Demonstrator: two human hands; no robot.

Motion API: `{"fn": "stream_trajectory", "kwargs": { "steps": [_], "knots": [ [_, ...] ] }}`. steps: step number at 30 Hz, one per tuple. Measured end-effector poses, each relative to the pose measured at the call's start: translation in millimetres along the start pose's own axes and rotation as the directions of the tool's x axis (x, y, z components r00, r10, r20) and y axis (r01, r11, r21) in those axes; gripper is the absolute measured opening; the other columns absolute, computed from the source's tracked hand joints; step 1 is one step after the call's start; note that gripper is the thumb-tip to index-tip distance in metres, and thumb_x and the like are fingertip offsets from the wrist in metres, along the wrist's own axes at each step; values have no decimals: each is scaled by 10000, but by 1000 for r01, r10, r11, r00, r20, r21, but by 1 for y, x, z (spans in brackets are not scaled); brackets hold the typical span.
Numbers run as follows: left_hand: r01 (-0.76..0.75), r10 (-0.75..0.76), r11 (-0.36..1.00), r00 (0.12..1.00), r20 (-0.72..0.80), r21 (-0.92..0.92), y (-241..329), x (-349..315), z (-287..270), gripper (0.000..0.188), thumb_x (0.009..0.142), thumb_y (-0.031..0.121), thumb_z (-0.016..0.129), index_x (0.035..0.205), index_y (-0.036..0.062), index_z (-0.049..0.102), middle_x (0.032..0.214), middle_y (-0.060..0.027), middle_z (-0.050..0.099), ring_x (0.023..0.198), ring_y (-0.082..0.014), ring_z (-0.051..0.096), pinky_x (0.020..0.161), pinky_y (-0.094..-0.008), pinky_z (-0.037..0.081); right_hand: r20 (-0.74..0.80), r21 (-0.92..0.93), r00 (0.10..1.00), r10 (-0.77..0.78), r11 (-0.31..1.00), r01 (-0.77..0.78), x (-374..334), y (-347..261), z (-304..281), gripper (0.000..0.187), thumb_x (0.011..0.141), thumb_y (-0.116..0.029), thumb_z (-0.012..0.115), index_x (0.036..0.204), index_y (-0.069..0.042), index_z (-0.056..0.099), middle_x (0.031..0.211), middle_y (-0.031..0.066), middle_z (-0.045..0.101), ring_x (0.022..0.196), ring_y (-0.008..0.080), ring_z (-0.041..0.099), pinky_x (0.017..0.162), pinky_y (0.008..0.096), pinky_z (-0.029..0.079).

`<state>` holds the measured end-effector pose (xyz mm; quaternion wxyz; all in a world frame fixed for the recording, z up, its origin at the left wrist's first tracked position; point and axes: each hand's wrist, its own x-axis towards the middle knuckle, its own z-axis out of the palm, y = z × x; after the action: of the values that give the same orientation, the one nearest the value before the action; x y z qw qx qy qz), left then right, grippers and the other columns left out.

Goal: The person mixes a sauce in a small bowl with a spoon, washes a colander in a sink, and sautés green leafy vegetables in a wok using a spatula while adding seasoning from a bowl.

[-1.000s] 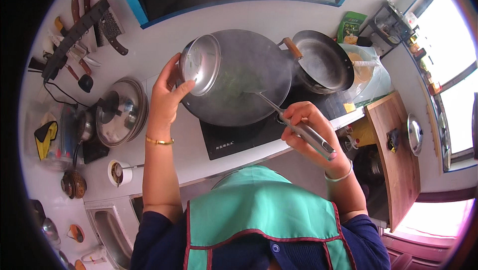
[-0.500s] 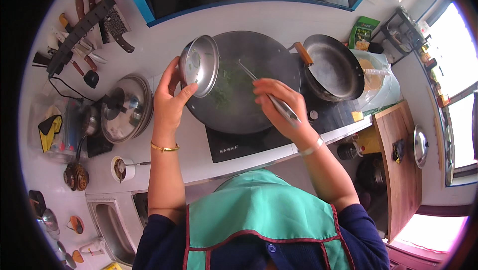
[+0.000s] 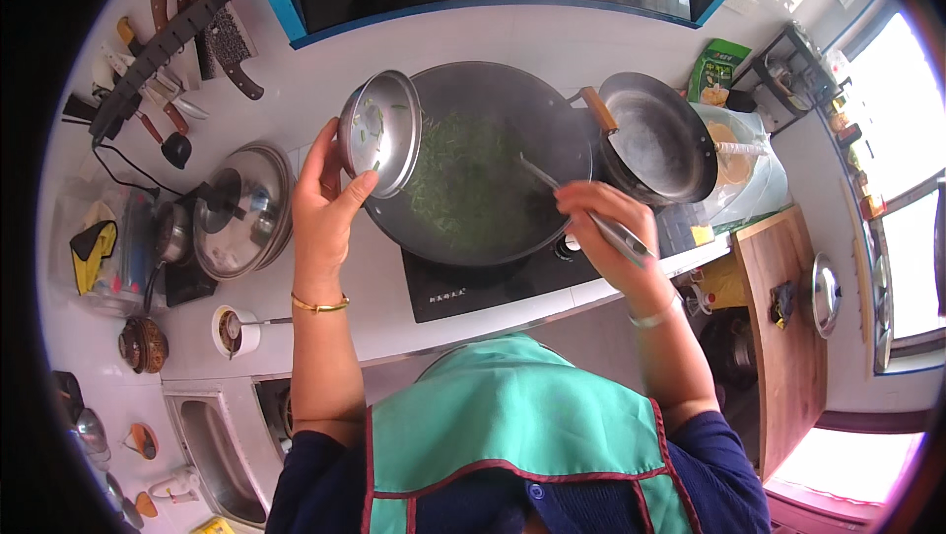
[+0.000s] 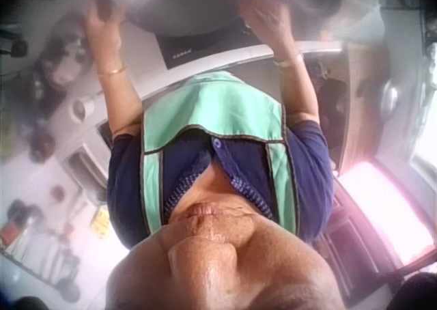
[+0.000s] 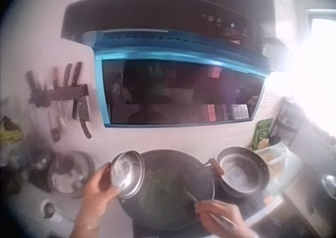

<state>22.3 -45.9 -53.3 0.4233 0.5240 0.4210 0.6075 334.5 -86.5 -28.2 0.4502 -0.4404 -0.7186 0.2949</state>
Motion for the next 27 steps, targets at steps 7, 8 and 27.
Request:
{"fn": "stream_trajectory", "kwargs": {
  "steps": [7,8,27],
  "knots": [
    [-23,23,999,1000,3,22,-5,-4,-2,725,786,97,748,1393,-28,371,1300,-134,502,1217,-203,471,1034,-326,362,-185,202,981,-54,975,92,47,45,61,138,797,35,584,919,9,641,966,115,673,802,199,663,712,282,522],
    [-36,36,999,999,15,38,-6,-3,0,717,789,93,743,1392,-26,373,1308,-140,495,1219,-210,471,1029,-329,377,-162,179,985,-53,980,82,37,45,63,137,798,35,584,918,5,644,967,113,674,802,195,661,710,283,520],
    [-216,135,843,972,194,493,-14,26,22,652,724,2,728,1326,139,519,1272,-76,496,1135,-238,531,970,-340,447,-70,-47,993,-99,994,96,34,22,23,132,773,47,583,882,-2,640,926,123,673,779,243,669,687,288,524]
  ]
}}
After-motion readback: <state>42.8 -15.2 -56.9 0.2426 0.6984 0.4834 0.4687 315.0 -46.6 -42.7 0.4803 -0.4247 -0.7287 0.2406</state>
